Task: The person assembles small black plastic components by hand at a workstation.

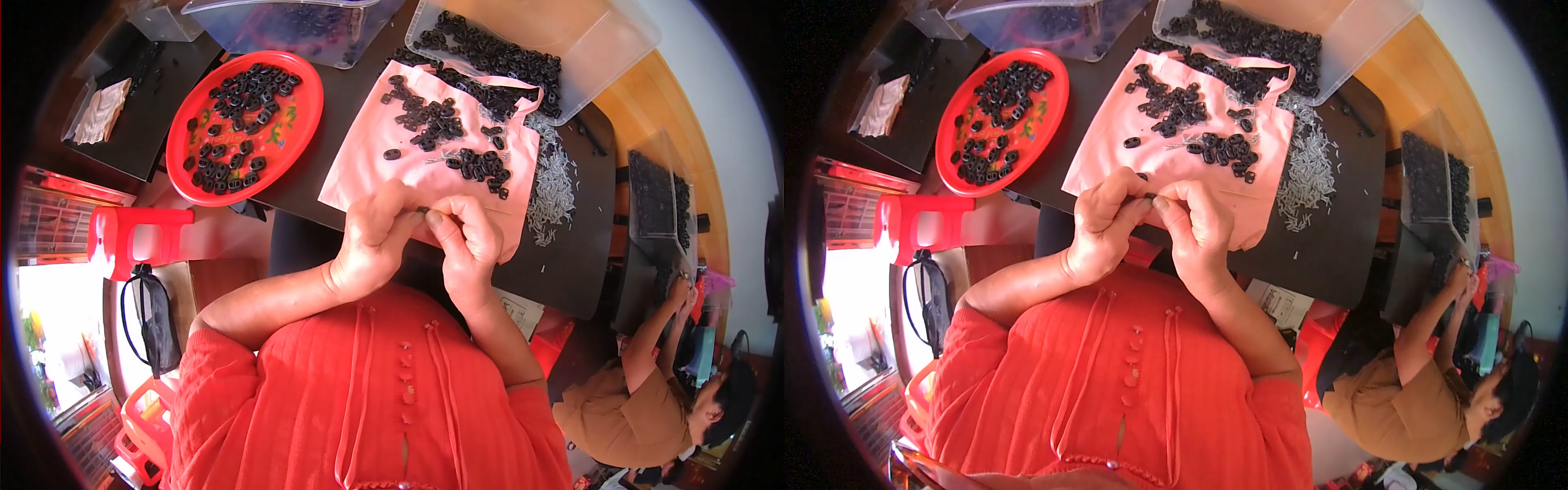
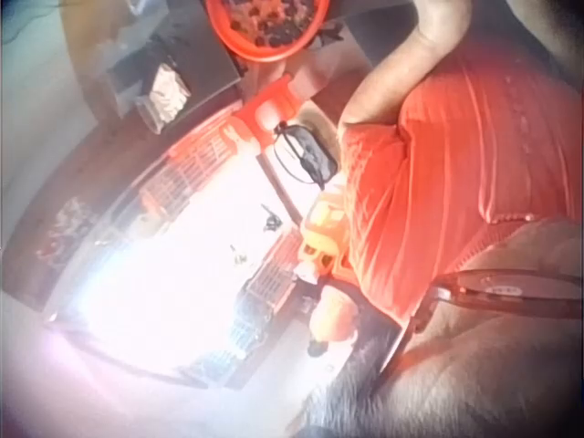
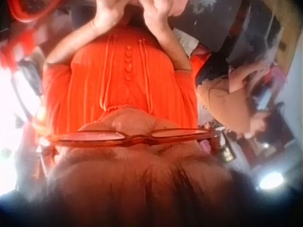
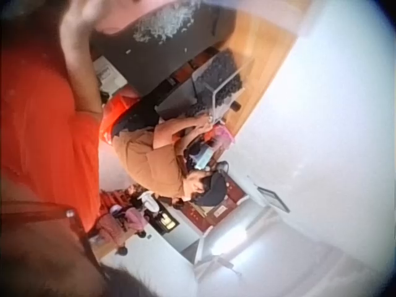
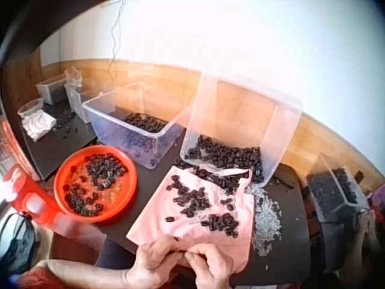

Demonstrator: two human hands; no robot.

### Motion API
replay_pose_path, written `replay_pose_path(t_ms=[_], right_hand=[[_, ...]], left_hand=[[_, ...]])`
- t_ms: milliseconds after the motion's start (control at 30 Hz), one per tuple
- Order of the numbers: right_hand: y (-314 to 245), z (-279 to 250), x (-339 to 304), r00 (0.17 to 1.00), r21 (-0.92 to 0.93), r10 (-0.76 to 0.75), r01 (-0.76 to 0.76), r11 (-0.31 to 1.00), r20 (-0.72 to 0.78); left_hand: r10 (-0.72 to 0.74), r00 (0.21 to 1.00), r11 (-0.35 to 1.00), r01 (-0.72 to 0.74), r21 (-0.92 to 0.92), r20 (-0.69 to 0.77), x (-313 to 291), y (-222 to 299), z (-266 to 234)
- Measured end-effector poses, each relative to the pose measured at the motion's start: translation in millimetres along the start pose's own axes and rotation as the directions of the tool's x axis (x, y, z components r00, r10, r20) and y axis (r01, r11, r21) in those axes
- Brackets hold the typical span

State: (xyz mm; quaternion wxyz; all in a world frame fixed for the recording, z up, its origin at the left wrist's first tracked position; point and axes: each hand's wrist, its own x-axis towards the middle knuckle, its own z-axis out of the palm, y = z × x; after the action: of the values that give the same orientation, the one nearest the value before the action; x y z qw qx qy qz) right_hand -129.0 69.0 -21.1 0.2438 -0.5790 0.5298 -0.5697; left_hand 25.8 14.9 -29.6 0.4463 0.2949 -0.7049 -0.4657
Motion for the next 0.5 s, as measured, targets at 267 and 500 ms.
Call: replay_pose_path(t_ms=[267,500], right_hand=[[-12.5,-8.2,9.1,0.938,0.219,0.281,-0.323,0.921,0.204],[-11.1,-11.9,21.9,0.861,0.359,0.342,-0.476,0.803,0.376]], left_hand=[[-0.066,0.997,0.983,0.071,-0.168,0.039,-6.3,9.5,-11.9],[-0.211,0.972,0.920,0.233,-0.315,0.102,-9.9,17.3,-18.5]])
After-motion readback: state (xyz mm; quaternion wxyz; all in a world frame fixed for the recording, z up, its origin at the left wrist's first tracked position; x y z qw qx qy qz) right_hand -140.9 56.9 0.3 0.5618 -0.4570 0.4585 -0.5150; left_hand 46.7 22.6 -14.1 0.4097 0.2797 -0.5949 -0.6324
